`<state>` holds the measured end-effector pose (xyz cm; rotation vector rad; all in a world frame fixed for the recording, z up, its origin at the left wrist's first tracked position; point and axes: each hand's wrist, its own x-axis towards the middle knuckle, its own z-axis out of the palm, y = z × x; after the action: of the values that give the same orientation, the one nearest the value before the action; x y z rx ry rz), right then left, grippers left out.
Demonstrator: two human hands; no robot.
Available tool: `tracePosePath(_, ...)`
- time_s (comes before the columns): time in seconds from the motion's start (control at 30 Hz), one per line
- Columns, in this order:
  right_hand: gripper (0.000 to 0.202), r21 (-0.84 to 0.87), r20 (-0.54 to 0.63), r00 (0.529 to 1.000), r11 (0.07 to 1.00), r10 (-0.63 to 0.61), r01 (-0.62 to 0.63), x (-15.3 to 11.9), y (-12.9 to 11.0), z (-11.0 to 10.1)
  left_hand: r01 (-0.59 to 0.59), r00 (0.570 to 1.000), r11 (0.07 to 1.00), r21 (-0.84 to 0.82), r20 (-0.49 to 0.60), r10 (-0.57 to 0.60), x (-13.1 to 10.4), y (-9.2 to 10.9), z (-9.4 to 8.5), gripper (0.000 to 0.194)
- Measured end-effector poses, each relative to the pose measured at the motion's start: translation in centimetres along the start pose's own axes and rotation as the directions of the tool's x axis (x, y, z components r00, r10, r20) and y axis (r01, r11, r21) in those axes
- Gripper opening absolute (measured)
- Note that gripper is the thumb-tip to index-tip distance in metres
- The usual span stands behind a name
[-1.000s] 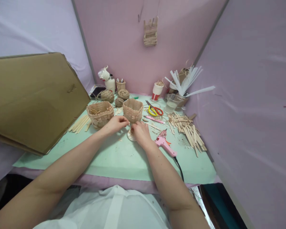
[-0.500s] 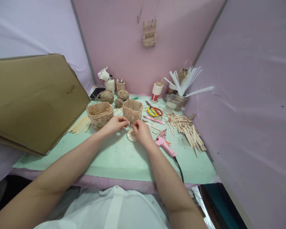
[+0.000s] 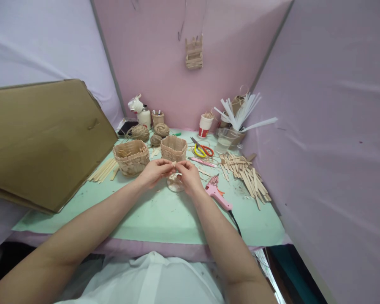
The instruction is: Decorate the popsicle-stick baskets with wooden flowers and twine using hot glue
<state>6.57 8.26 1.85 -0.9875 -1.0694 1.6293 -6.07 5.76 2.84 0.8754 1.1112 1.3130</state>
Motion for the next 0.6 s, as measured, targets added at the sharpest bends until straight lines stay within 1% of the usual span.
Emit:
tracePosePath(0.2,0.019,0.015,-0.010,1.000,1.000,0.002,-0.002,0.08,0.06,0.13,-0.006,1.000,1.000,-0.028,-0.004,0.006,0.08,-0.27,-0.01,0.033)
tracePosePath(0.47,0.019,-0.105,-0.028,0.997,0.992,-0.069,0.066,0.14,0.35,0.00,-0.018,0.999,1.000,-0.019,-0.041,0.018,-0.19,0.11,0.37,0.031)
tracePosePath(0.6,0.017,-0.154,-0.024,0.995,0.984,-0.093,0.088,0.23,0.24,-0.16,-0.045,0.999,0.999,-0.005,-0.028,0.045,-0.11,0.16,0.37,0.027)
